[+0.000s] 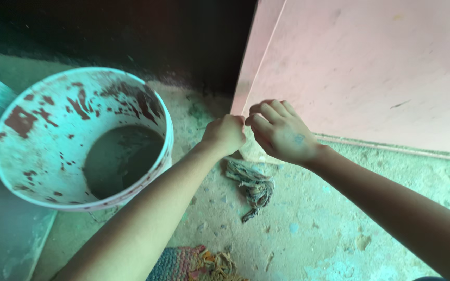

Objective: The person dips a cloth into a bucket of water and wrings it out. They then wipe a pink metal door, focusing on the latch mechanism and the surrounding frame. The person repeatedly scrubs the latch and the door surface with the wet cloth.

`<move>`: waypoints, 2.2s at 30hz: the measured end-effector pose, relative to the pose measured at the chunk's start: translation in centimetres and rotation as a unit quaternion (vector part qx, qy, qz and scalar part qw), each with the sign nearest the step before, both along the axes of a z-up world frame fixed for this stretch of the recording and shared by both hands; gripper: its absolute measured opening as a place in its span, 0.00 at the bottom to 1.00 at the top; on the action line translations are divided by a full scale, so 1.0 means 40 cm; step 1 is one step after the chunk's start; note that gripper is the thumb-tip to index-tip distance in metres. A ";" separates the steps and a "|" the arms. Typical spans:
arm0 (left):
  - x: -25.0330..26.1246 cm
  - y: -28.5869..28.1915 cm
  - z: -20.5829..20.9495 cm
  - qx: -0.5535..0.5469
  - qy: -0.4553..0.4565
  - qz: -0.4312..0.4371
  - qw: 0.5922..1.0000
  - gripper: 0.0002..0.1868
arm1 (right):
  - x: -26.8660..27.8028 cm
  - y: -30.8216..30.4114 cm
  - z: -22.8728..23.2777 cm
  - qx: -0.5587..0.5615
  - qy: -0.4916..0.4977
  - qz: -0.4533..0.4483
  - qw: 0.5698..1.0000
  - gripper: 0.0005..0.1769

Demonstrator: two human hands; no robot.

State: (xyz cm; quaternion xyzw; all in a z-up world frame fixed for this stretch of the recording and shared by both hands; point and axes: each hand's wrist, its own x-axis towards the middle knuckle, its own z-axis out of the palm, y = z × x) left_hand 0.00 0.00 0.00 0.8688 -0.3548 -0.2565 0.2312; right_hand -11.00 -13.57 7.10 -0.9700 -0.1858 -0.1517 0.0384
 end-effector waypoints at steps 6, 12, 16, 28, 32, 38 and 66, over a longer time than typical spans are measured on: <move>-0.040 0.010 -0.110 0.100 -0.009 -0.111 0.989 0.15 | -0.065 -0.025 -0.166 -0.089 0.238 -0.023 0.967 0.14; -0.075 0.021 -0.183 0.115 -0.006 -0.099 0.988 0.19 | -0.094 -0.001 -0.241 -0.101 0.470 -0.149 0.864 0.29; -0.101 0.044 -0.217 0.127 0.008 -0.077 0.989 0.21 | -0.110 0.030 -0.295 -0.086 0.499 -0.229 0.832 0.38; -0.114 0.076 -0.175 0.178 0.023 -0.104 0.978 0.28 | -0.114 0.027 -0.487 0.008 0.471 -0.260 0.843 0.44; -0.101 0.065 -0.159 0.138 0.069 -0.088 0.984 0.33 | -0.063 0.054 -0.353 0.078 0.568 -0.308 0.759 0.23; -0.004 0.044 -0.135 -0.109 0.165 -0.020 0.980 0.19 | 0.020 0.093 -0.052 0.253 0.502 -0.270 0.782 0.29; 0.329 0.878 0.149 -0.194 -0.217 0.224 0.930 0.14 | 0.534 0.748 0.126 -0.064 0.232 -0.063 0.969 0.26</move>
